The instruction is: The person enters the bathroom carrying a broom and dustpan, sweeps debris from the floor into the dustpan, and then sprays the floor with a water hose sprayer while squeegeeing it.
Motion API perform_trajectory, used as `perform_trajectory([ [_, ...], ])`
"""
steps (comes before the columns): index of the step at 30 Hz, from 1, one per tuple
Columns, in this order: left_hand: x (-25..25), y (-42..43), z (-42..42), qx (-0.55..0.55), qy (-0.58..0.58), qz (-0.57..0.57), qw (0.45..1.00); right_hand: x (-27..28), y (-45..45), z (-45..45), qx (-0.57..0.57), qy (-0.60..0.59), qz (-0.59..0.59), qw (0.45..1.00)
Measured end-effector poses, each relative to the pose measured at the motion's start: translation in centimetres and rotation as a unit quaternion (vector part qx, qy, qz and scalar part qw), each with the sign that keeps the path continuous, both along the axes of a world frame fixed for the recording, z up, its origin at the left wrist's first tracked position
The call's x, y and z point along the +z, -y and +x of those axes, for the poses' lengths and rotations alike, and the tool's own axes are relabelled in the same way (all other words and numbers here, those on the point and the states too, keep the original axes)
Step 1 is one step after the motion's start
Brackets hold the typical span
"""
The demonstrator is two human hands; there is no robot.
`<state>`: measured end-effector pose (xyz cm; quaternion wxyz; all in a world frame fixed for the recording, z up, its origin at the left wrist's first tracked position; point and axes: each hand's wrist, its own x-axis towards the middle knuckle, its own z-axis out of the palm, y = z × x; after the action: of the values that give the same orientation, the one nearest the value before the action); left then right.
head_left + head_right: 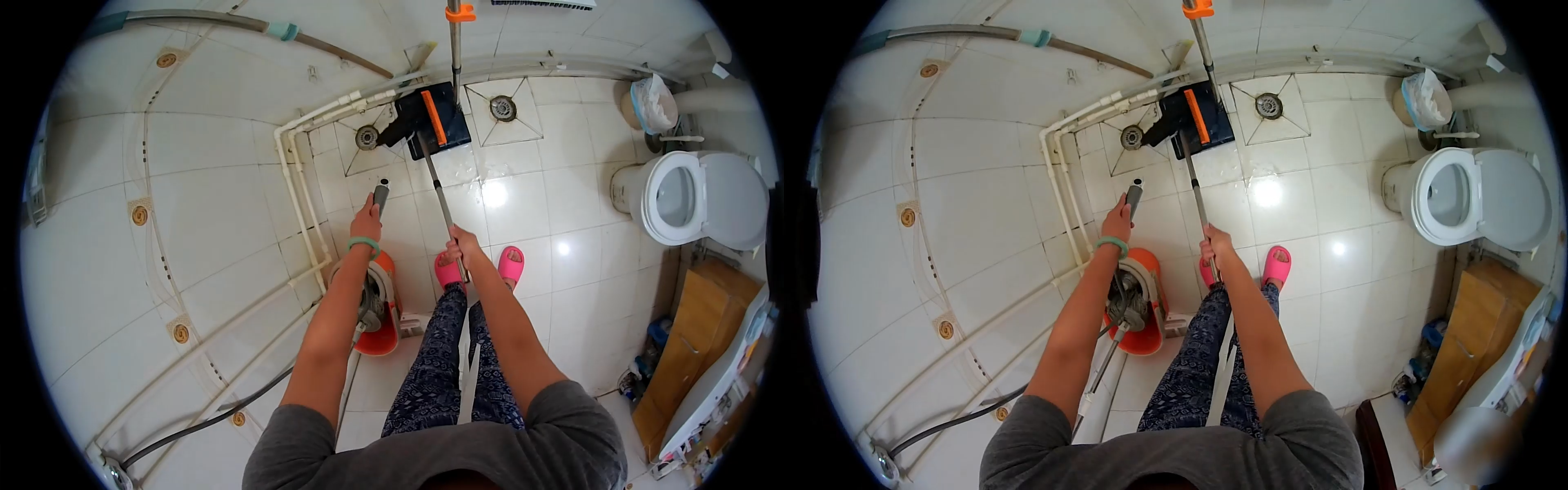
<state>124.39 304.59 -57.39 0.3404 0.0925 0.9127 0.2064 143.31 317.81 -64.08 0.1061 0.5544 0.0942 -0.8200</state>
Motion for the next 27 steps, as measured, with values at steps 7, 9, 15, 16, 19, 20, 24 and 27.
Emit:
perform_trajectory([
  [7, 0.2, 0.4, 0.5, 0.01, 0.023, 0.0, 1.0, 5.0, 1.6, 4.2, 0.082, -0.006, 0.108, 0.991],
  [9, 0.4, 0.9, 0.4, 0.015, 0.029, -0.015, 0.999, 6.9, 1.6, 4.6, 0.107, 0.002, 0.126, 0.986],
  [15, 0.5, 3.0, -0.5, 0.045, 0.015, -0.03, 0.998, 10.1, 2.2, 4.8, 0.147, 0.024, 0.141, 0.979],
  [16, 0.5, 3.5, -0.7, 0.048, 0.014, -0.028, 0.998, 10.3, 2.2, 4.7, 0.153, 0.025, 0.128, 0.98],
  [19, 0.6, 4.8, -1.4, 0.031, -0.002, -0.047, 0.998, 10.8, 2.4, 4.4, 0.17, 0.02, 0.127, 0.977],
  [20, 0.6, 5.2, -1.6, 0.029, 0.0, -0.06, 0.998, 10.9, 2.4, 4.3, 0.178, 0.015, 0.139, 0.974],
  [24, -1.9, 7.7, -2.2, 0.027, -0.008, -0.088, 0.996, 10.5, 2.6, 4.4, 0.212, 0.005, 0.189, 0.959],
  [27, -3.4, 9.1, -2.2, 0.009, -0.037, -0.101, 0.994, 9.9, 2.5, 5.1, 0.325, -0.021, 0.287, 0.901],
])
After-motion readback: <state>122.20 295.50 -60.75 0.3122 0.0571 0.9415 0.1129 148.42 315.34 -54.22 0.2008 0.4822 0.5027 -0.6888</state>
